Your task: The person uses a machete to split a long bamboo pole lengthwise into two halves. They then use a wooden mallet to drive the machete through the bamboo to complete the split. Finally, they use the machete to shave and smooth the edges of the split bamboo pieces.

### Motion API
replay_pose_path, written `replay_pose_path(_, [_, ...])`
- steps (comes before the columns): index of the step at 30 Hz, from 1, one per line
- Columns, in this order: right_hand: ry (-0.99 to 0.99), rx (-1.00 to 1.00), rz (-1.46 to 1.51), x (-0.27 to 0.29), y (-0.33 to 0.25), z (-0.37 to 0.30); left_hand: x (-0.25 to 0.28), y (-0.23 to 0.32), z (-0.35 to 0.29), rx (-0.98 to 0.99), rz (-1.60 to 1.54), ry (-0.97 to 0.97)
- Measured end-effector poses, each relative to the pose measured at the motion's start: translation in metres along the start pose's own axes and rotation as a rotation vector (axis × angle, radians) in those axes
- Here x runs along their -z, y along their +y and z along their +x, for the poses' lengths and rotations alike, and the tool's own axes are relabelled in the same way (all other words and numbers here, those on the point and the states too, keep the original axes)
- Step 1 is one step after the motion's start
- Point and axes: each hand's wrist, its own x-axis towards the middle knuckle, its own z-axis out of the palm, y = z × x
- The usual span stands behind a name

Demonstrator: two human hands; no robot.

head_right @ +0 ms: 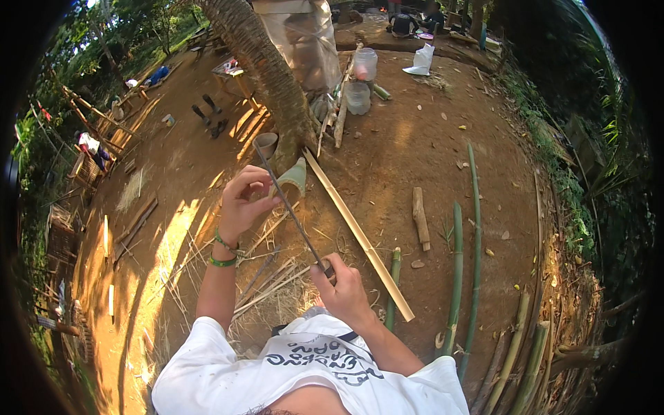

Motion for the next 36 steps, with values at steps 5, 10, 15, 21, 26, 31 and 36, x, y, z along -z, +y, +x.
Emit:
replay_pose_path(5, [0.022,0.025,-0.063,0.000,-0.004,0.004,-0.001,-0.001,0.002,-0.070,0.061,-0.009])
replay_pose_path(10, [0.060,0.066,-0.180,0.002,-0.016,0.001,-0.003,-0.006,0.005,-0.145,0.098,0.014])
replay_pose_path(15, [0.058,0.074,-0.170,0.005,-0.017,0.000,-0.004,-0.005,0.008,-0.165,0.128,0.000])
replay_pose_path(21, [-0.003,-0.039,-0.069,0.013,-0.028,-0.002,-0.005,0.001,0.009,-0.129,0.136,-0.016])
replay_pose_path(26, [0.019,0.006,-0.062,0.010,-0.026,-0.004,-0.006,-0.002,0.009,-0.146,0.130,-0.002])
replay_pose_path(31, [0.043,0.051,-0.103,0.010,-0.023,-0.003,-0.008,-0.001,0.011,-0.140,0.131,-0.005])
replay_pose_path(36, [0.048,0.050,-0.069,0.009,-0.024,-0.003,-0.006,0.002,0.011,-0.135,0.161,-0.013])
